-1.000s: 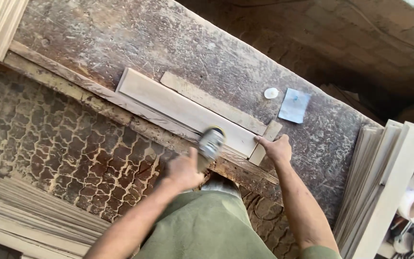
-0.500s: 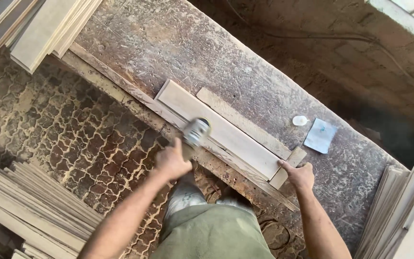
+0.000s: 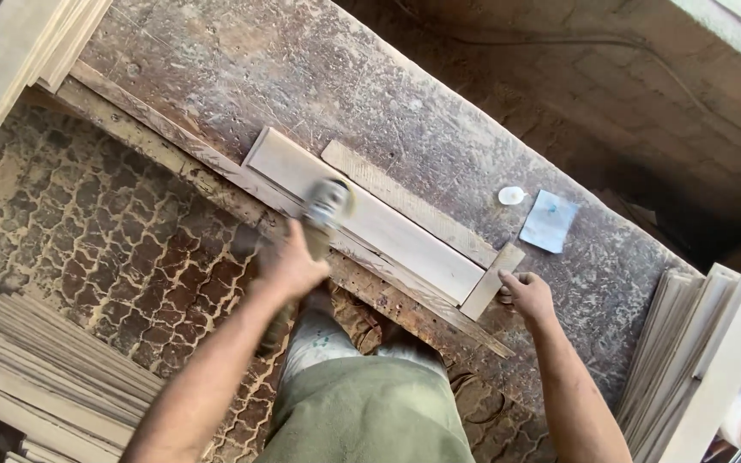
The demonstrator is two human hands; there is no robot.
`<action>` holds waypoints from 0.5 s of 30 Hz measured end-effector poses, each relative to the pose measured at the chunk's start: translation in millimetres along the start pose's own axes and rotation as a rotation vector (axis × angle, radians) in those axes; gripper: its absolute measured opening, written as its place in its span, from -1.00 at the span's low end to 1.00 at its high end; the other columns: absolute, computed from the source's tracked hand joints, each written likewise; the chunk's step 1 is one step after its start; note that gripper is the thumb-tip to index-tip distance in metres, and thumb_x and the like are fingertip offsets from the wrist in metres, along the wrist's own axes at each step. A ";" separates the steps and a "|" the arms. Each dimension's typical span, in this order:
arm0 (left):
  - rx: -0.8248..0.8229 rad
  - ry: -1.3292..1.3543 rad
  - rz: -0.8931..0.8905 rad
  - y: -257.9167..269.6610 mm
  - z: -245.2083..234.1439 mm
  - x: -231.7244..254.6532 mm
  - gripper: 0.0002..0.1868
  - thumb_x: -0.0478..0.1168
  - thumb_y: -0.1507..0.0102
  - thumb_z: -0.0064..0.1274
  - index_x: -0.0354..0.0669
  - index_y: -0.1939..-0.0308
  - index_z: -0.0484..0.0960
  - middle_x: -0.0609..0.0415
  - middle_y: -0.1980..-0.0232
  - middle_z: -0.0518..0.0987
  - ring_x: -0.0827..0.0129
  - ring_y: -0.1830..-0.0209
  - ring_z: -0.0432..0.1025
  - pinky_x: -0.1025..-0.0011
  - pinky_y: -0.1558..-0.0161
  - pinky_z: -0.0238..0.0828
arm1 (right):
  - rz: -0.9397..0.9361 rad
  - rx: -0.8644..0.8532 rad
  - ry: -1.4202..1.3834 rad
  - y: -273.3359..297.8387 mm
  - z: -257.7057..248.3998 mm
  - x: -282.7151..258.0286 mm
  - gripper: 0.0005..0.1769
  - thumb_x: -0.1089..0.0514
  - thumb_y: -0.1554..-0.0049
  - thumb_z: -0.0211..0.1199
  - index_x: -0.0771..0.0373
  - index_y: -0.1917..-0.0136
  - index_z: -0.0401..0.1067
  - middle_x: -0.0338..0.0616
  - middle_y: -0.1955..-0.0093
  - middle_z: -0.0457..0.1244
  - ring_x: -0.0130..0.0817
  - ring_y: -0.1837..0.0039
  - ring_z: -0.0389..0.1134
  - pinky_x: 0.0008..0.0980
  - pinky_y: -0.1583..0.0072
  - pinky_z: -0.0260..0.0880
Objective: The recorder is using an electric orbital sander to smooth the surface of several wooden planks on a workbench.
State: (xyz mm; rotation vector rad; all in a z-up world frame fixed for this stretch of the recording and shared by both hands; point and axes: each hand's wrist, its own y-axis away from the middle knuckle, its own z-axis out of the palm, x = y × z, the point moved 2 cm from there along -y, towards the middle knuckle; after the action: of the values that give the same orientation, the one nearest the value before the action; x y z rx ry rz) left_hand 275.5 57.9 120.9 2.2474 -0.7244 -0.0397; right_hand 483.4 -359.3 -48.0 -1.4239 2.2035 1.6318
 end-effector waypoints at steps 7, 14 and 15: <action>-0.210 -0.322 0.430 53.5 148.0 59.9 -0.18 -0.10 -0.11 0.03 -0.40 -0.39 0.19 -0.30 0.04 0.55 -0.25 0.01 0.53 -0.16 0.09 0.49 | -0.362 0.260 0.280 16.4 11.6 -26.1 -0.69 -0.13 -0.24 0.35 0.07 -0.12 0.58 -0.05 0.05 0.43 -0.05 -0.10 0.45 -0.06 -0.10 0.41; -0.136 -0.143 0.263 12.0 91.6 -20.8 -0.07 -0.10 -0.07 0.10 -0.38 -0.38 -0.04 -0.14 0.20 0.45 0.00 0.33 0.40 0.07 0.24 0.32 | -0.805 0.138 0.551 59.2 102.9 -60.3 -0.63 -0.10 -0.12 0.28 0.20 -0.06 0.53 -0.02 -0.09 0.38 -0.04 -0.09 0.43 -0.13 -0.11 0.45; -0.176 -0.149 0.169 4.4 63.8 -42.6 0.10 -0.02 -0.14 0.00 -0.43 -0.59 -0.21 0.05 0.28 0.41 0.22 0.39 0.32 0.28 0.30 0.26 | -0.911 0.181 0.563 60.4 119.3 -63.1 -0.66 -0.07 -0.08 0.35 0.20 0.00 0.53 -0.06 -0.05 0.38 -0.08 -0.11 0.40 -0.19 -0.14 0.43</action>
State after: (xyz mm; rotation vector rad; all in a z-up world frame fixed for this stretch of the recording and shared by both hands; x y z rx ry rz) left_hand 222.1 35.2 70.5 2.0244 -0.9508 -0.1832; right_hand 424.7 -225.9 -23.6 -2.4917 1.3687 0.7564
